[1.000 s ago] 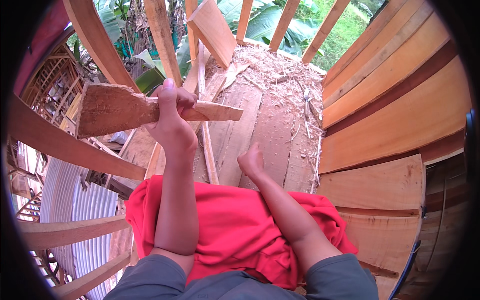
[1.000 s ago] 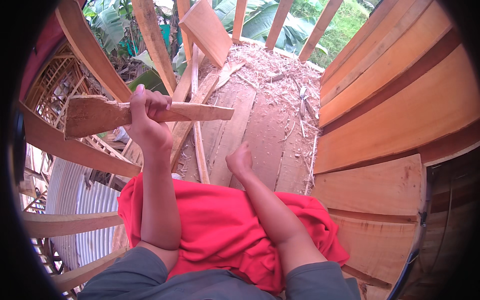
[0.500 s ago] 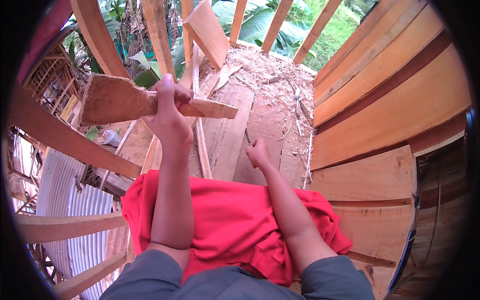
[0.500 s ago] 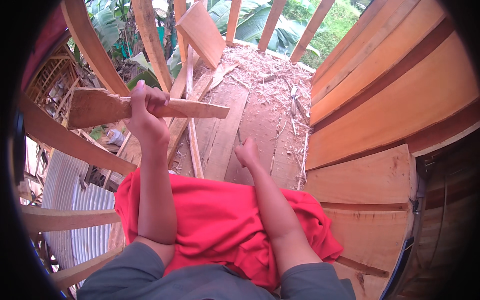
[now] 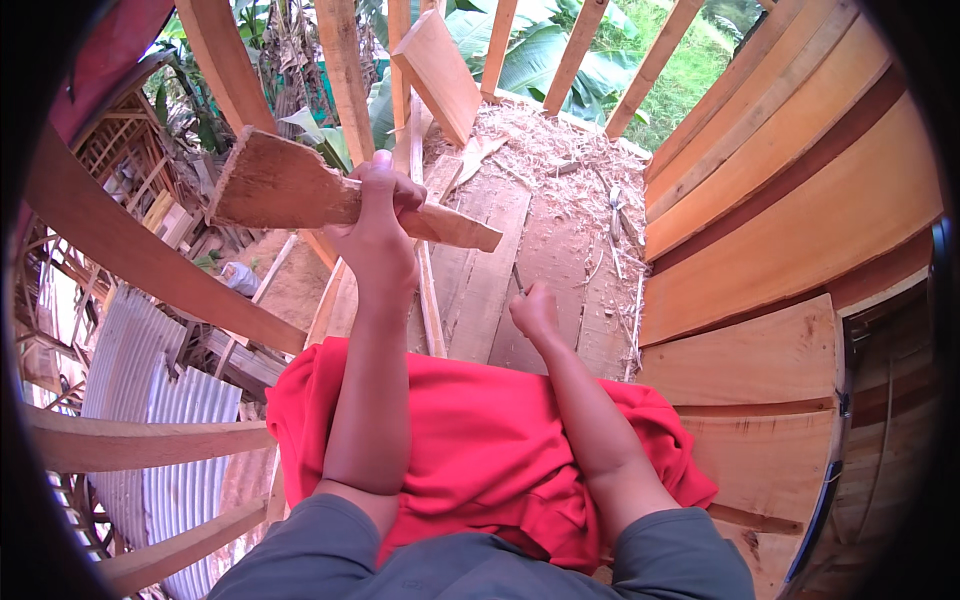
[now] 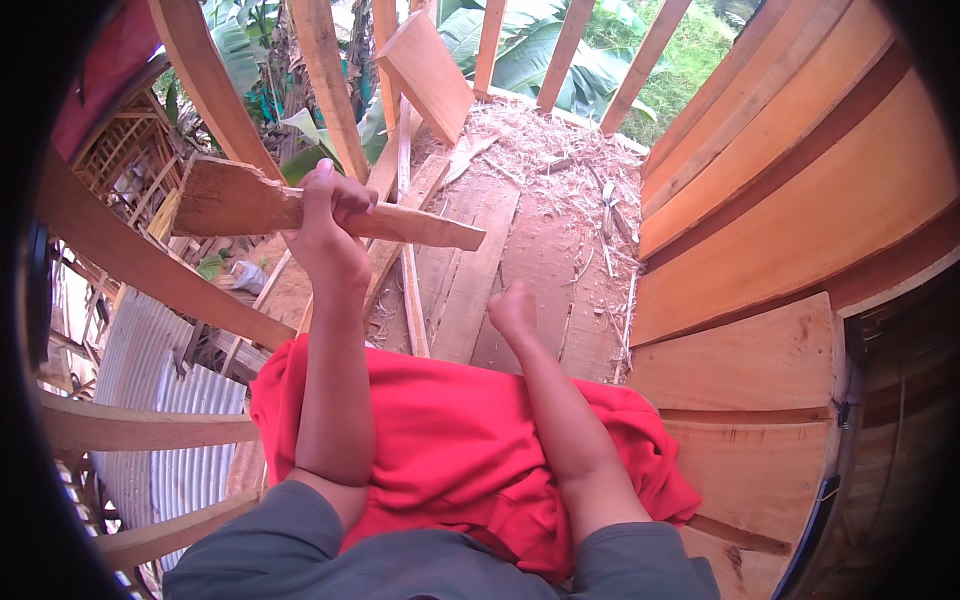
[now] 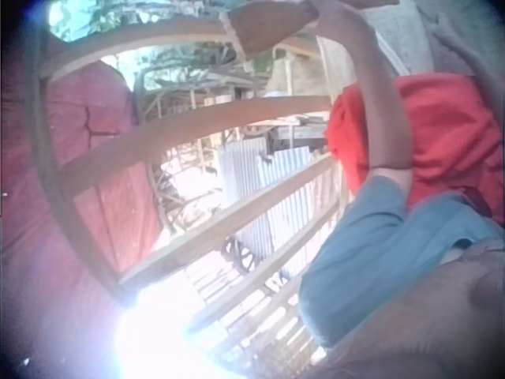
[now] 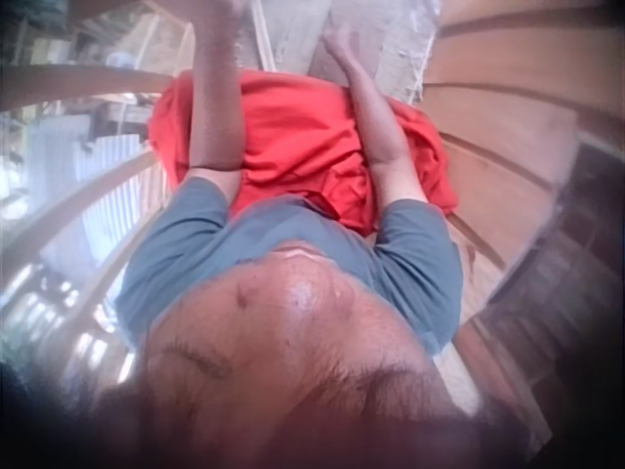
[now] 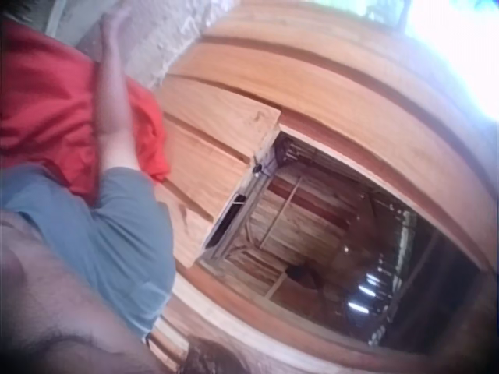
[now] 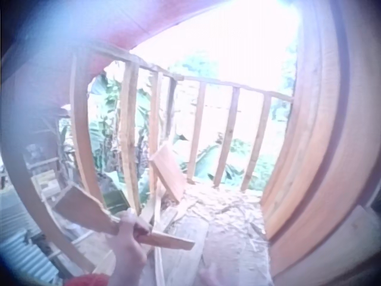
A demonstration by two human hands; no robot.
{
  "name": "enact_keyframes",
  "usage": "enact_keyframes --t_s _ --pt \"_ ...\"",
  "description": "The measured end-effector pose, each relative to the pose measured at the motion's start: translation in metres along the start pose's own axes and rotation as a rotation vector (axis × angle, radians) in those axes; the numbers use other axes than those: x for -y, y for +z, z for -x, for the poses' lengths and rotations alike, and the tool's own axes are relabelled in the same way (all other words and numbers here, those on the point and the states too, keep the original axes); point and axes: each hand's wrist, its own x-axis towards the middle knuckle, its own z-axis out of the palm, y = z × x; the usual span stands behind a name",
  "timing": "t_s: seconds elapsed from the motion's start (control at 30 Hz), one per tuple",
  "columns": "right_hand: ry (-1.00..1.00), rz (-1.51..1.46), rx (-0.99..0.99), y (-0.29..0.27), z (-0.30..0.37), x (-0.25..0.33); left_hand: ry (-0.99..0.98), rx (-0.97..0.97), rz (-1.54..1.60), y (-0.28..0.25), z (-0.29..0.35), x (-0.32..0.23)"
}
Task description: The person sits on a wooden floor and uses a knife to carve a small piece of wood held in their left hand. They repeatedly scrape the wood to remove shavings, rotating the piece to work on different sides.
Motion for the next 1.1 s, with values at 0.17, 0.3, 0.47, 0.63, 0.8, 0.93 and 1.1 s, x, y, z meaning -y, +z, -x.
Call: enact_keyframes --t_s 0.17,0.3,0.47,0.63,0.8,0.93,1.1 --pt "-0.18 -0.055 -0.249 -0.041 0.02 0.047 0.005 -0.042 -0.007 -0.005 -0.003 -0.003" --pt "-0.012 -0.197 -0.095 -0.098 0.039 0.078 -0.033 -0.07 0.01 -0.007 -0.003 -0.001" --pt "0.087 -0.216 0.15 -0.072 0.012 0.015 -0.031 -0.05 0.043 0.004 0.0 -0.004" --pt "0.126 -0.266 0.134 -0.05 0.004 0.015 -0.02 -0.024 0.026 -0.001 -0.001 -0.006" --pt "0.161 -0.338 0.148 -0.033 -0.006 0.005 -0.017 -0.032 0.077 -0.002 -0.004 -0.004" --pt "0.2 -0.436 0.136 -0.023 -0.011 0.004 -0.021 -0.034 0.068 -0.001 -0.002 -0.001" --pt "0.089 -0.319 -0.057 0.005 -0.028 -0.005 -0.02 -0.025 0.072 -0.003 -0.002 -0.002"
